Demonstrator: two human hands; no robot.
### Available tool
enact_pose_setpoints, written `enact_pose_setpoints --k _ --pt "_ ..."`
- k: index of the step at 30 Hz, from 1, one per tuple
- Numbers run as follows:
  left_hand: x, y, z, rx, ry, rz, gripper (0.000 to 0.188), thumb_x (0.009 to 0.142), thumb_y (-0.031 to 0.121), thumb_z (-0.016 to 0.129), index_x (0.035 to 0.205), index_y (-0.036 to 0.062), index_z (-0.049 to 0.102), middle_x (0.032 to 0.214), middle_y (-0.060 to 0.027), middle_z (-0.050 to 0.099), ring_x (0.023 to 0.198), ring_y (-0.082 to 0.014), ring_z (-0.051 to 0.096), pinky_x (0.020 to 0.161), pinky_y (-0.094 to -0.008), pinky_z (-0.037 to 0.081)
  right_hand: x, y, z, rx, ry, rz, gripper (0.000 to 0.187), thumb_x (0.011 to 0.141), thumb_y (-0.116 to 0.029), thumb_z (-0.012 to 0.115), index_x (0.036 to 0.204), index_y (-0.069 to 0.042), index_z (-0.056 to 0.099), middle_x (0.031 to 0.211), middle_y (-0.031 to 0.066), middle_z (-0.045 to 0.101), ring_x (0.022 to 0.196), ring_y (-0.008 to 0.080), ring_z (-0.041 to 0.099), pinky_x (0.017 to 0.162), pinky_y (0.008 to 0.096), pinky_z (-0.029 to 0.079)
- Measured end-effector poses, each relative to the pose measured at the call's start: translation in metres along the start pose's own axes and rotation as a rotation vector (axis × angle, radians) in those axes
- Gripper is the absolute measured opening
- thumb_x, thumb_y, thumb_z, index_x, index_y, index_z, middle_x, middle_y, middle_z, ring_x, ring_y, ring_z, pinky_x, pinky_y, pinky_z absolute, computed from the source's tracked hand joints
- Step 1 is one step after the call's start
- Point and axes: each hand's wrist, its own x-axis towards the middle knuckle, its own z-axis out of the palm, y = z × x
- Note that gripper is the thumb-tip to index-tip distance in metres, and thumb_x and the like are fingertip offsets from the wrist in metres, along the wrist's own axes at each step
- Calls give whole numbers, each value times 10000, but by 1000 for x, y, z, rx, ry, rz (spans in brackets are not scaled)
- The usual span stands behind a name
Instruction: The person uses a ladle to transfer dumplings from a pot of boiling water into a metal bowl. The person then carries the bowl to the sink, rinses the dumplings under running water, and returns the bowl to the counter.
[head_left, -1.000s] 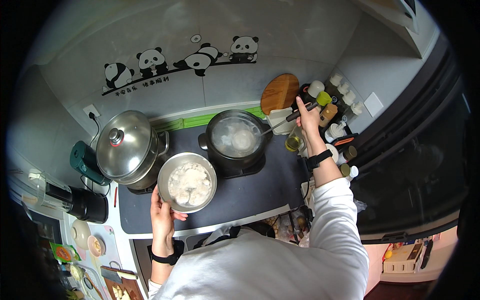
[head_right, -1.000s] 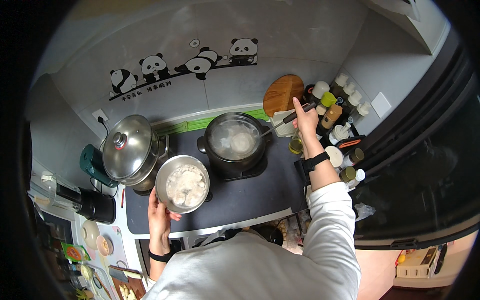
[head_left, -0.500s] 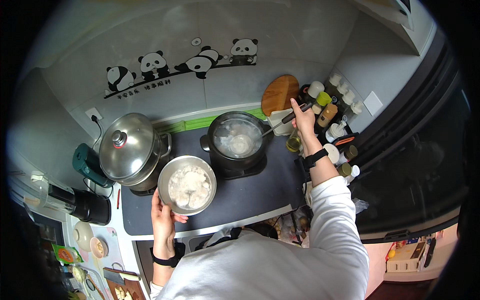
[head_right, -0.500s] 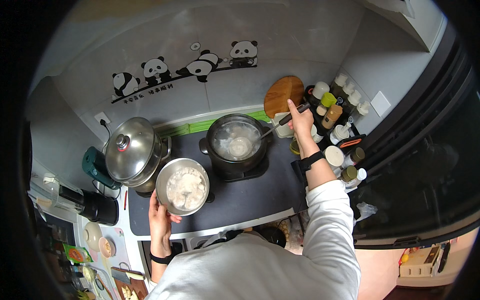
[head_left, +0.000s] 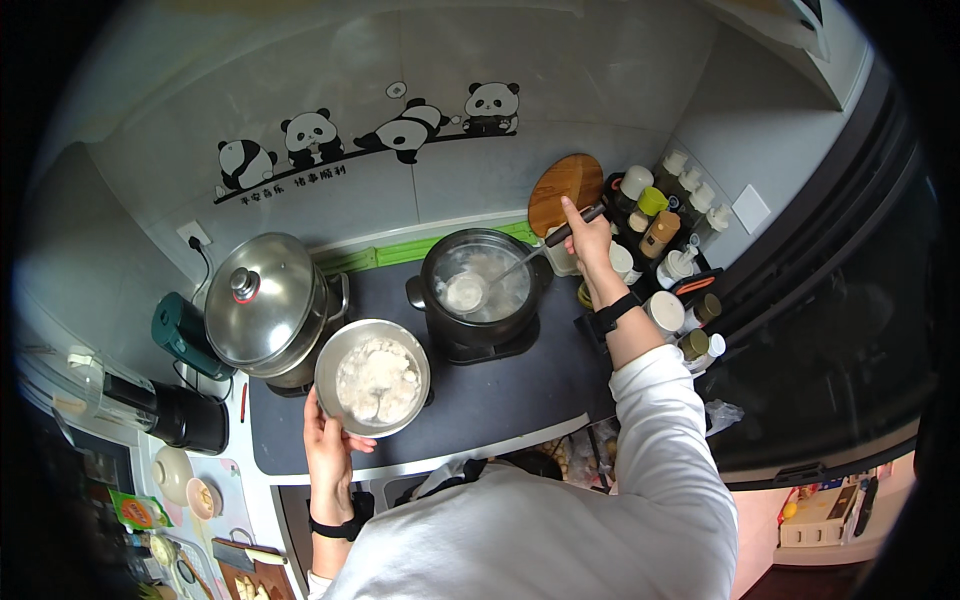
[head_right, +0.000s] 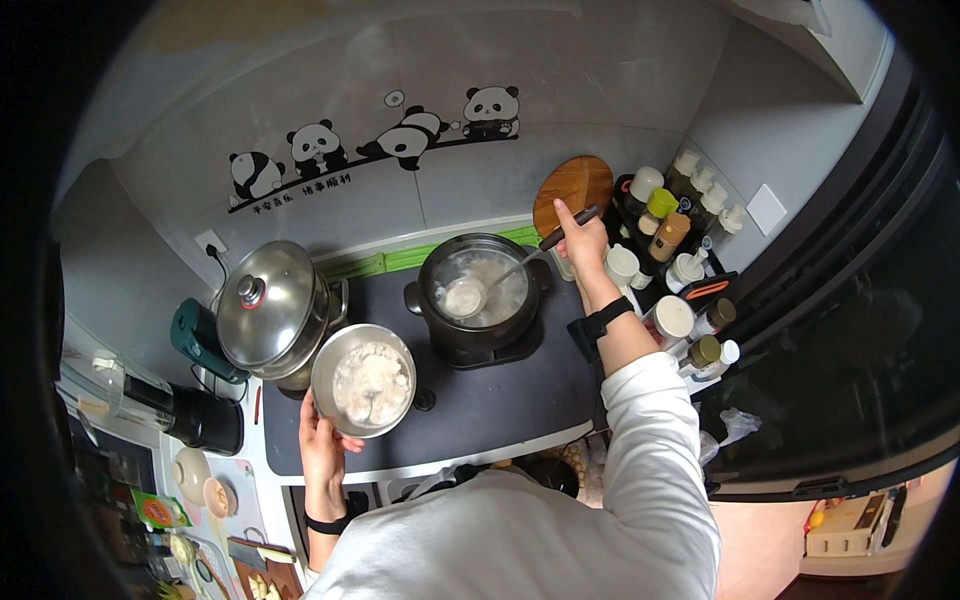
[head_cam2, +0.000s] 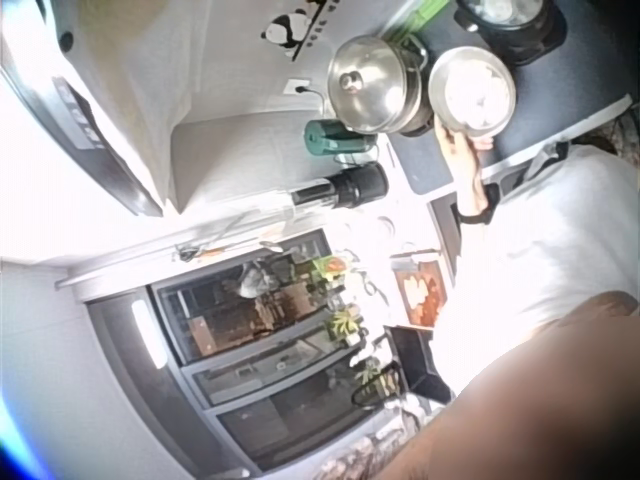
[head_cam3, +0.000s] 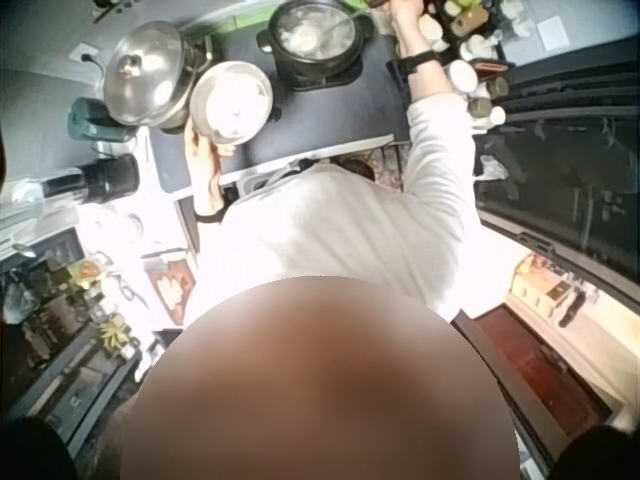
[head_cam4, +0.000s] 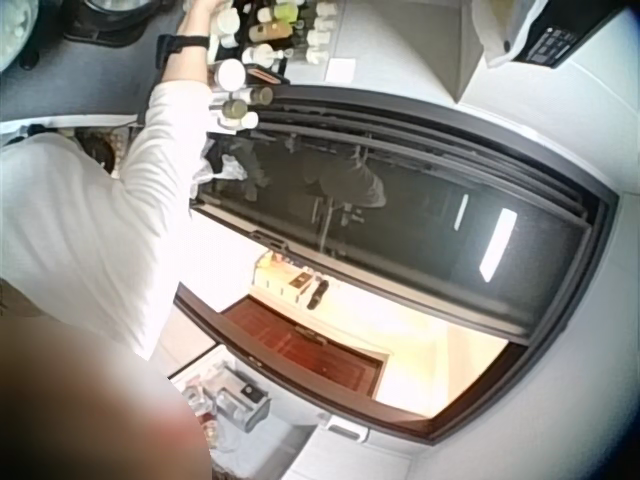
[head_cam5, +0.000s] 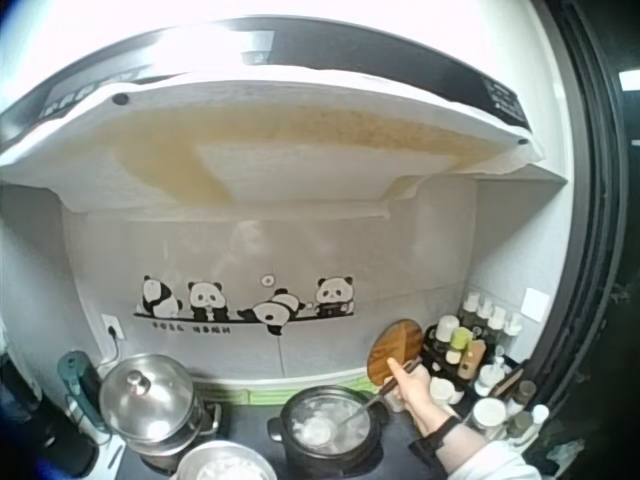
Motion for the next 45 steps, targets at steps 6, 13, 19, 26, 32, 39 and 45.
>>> enact_pose_setpoints --k 6,13,19,26,32,39,45 --pt "0 0 0 11 7 3 528 929 1 300 1446 -7 195 1101 -262 585 531 -238 651 426 -275 571 -3 13 18 89 -35 -21 446 824 -372 751 646 -69 476 504 42 528 333 104 458 308 251 344" --pt "1 0 1 11 12 1 527 928 2 297 1445 -8 193 1098 -264 585 528 -238 651 427 -277 573 3 19 26 132 -46 -12 435 825 -362 750 673 -55 483 518 45 529 334 113 466 306 254 353" --pt "4 -3 1 7 13 -1 521 937 5 305 1446 -5 194 1094 -261 588 524 -242 650 427 -279 574 3 9 9 228 -16 -43 430 830 -348 748 665 -60 475 542 68 557 330 112 453 303 256 350" --pt "17 -11 6 -25 -32 -14 518 941 12 329 1443 1 203 1072 -260 598 522 -243 650 424 -279 571 6 -6 -24 248 50 -61 415 853 -334 728 667 -86 452 517 33 506 327 102 441 298 241 341" --pt "28 -12 17 -27 -90 -72 546 914 -8 326 1443 25 193 1055 -254 599 518 -247 647 432 -286 574 8 -17 -51 287 56 -94 393 869 -358 707 689 -65 519 578 54 566 341 85 418 306 216 332" --pt "45 -17 36 -18 -174 -101 573 909 -26 301 1460 43 161 1105 -273 568 545 -277 660 441 -305 584 1 -38 -71 351 28 -81 343 885 -318 693 735 -64 519 611 70 596 344 78 430 301 214 332" --pt "52 -24 50 -27 -232 -95 576 917 -36 304 1465 33 142 1171 -263 541 563 -282 663 442 -306 583 -27 -66 -69 363 -58 -75 340 902 -307 673 724 -79 495 612 81 601 346 77 431 298 210 318"
